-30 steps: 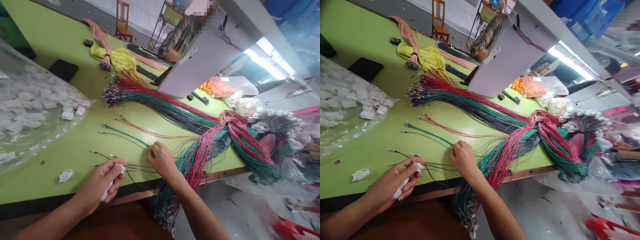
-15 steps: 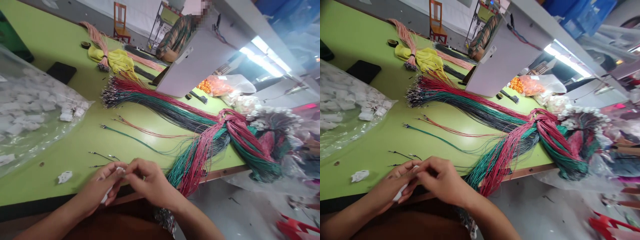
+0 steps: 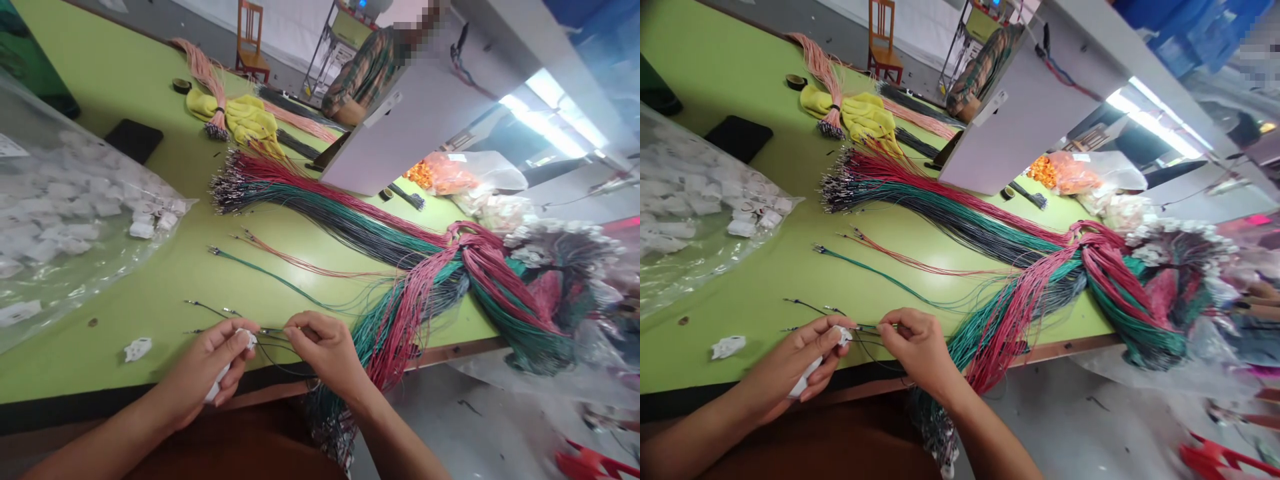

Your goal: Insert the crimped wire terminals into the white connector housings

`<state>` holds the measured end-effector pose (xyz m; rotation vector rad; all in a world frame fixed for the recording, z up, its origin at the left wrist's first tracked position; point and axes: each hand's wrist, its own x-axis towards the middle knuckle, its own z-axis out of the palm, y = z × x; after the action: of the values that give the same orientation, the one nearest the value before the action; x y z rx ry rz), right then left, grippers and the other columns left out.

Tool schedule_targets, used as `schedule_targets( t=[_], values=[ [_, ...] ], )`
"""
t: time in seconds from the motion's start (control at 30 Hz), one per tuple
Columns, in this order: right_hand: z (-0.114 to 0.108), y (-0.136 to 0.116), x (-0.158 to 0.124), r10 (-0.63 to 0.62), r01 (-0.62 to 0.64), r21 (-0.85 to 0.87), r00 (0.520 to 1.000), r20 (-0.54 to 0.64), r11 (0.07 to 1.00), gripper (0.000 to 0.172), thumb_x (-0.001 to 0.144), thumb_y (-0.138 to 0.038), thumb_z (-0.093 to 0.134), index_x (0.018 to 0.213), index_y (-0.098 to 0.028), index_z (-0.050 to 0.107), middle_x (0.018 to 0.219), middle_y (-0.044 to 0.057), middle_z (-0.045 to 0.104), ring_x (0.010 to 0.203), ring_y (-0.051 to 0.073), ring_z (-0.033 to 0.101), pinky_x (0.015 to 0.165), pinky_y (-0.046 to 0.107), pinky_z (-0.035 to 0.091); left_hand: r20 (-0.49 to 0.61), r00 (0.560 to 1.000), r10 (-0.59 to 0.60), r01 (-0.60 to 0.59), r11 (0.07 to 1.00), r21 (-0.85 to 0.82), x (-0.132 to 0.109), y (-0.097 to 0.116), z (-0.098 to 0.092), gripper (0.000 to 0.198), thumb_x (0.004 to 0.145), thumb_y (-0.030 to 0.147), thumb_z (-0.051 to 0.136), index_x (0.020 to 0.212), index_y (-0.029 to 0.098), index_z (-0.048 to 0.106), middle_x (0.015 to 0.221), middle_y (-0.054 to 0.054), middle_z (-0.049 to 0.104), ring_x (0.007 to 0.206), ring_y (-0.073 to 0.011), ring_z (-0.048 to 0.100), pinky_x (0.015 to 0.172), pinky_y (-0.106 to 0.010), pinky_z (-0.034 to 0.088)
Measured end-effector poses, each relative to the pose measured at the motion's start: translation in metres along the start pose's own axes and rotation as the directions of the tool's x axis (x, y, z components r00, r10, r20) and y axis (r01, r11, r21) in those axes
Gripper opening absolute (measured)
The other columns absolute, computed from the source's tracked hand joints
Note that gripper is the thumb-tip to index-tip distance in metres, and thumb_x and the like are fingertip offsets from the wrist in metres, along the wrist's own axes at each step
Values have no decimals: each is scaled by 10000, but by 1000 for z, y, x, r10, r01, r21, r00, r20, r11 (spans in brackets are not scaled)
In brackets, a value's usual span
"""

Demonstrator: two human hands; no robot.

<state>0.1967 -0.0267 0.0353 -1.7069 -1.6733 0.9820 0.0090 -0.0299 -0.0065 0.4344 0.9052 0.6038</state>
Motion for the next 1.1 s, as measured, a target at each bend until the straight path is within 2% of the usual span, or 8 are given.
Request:
schedule_targets(
  t=[0.17,0.67,0.77,0.97,1.1],
  values=[
    [-4,-2,-1,-50,50,-15,998,36,999,173,748,-154,535,604,-152,631,540,-18,539,502,81,446,488,192,349,-14,1000,-2,2,1000,-3,0,2,1,362,738,460,691,944,182,584,672,44,549,392,-15,315,303,-123,260],
    [0,1,-6,-142,146,-65,988,54,987,171,770,-120,513,657,-170,632,573,-16,571,524,92,491,525,204,385,-19,1000,6,-6,1000,-2,1,0,2,337,752,435,684,940,176,579,679,40,552,386,-12,312,306,-123,248],
    [2,1,-6,-171,173,-66,984,42,983,162,773,-114,523,660,-168,626,558,-24,556,505,85,475,516,203,379,-23,1000,8,-8,1000,8,2,0,2,340,750,430,688,943,174,577,673,43,553,384,-12,312,305,-121,247],
    [4,3,-9,-224,221,-143,975,-3,965,157,803,-128,530,687,-176,625,595,-4,594,555,109,527,573,232,412,-21,1000,23,-22,999,44,1,1,3,341,751,437,681,936,169,579,672,37,564,384,-15,315,305,-127,252],
    [5,0,-12,-277,279,-96,960,30,956,167,836,-141,525,726,-177,646,634,17,631,583,119,553,591,240,432,-23,999,37,-35,996,87,0,-2,2,356,746,446,686,948,170,589,689,36,557,386,-15,325,307,-132,261]
  ],
)
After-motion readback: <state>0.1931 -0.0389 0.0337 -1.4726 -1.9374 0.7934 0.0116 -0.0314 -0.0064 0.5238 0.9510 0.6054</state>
